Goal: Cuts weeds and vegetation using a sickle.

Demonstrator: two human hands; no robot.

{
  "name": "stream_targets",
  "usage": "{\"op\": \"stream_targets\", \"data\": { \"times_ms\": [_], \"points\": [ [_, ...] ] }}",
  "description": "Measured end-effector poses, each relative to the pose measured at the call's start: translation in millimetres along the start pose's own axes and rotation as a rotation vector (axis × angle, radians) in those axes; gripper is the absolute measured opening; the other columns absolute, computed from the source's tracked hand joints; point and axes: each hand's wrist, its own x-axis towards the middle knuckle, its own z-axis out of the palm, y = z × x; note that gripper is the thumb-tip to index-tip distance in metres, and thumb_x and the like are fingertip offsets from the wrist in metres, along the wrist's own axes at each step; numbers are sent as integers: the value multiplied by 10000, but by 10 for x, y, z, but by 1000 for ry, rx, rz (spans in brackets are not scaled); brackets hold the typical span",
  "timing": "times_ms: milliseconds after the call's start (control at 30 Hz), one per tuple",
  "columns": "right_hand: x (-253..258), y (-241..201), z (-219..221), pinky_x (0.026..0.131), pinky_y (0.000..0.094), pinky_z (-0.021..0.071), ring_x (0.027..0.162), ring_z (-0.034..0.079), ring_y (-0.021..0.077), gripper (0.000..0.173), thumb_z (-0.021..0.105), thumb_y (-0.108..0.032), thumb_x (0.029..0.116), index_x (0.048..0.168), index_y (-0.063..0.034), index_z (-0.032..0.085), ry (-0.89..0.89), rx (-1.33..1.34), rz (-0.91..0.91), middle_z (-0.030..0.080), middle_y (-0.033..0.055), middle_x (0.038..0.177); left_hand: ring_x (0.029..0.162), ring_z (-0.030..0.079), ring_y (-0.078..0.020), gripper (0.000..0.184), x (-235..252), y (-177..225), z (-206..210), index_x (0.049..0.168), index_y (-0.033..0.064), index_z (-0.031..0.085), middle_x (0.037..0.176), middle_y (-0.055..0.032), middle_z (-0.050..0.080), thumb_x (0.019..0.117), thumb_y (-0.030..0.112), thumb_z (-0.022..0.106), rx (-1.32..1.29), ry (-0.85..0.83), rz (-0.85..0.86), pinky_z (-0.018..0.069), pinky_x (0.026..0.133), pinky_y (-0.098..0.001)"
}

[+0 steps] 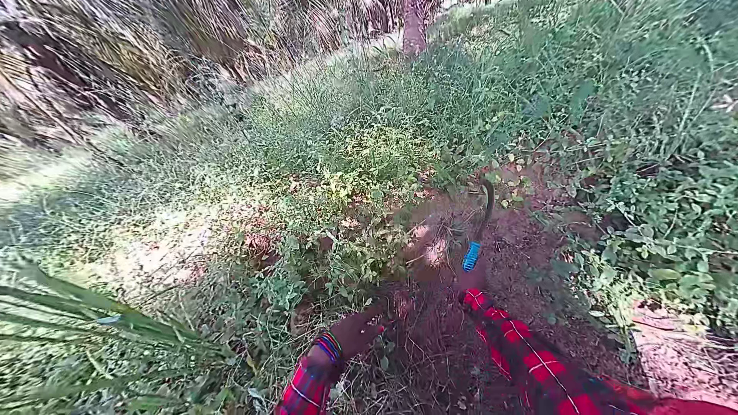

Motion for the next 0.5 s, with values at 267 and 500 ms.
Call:
{"op": "stream_targets", "data": {
  "times_ms": [267,500],
  "points": [
    [393,214,162,1103,538,448,1306,569,392,753,716,-273,952,1527,63,365,-332,-359,151,538,301,1428,1357,569,-356,582,-31,103,0,1604,148,376,1554,-187,494,1084,356,533,30,-31,-6,425,1154,-544],
    [-13,722,52,1070,565,476,1280,583,425,794,768,-261,900,1513,67,384,-309,-429,168,552,310,1404,1358,562,-368,567,33,157,1,1591,126,389,1559,-192,485,1088,348,525,63,-43,-38,417,1156,-550]
  ]
}}
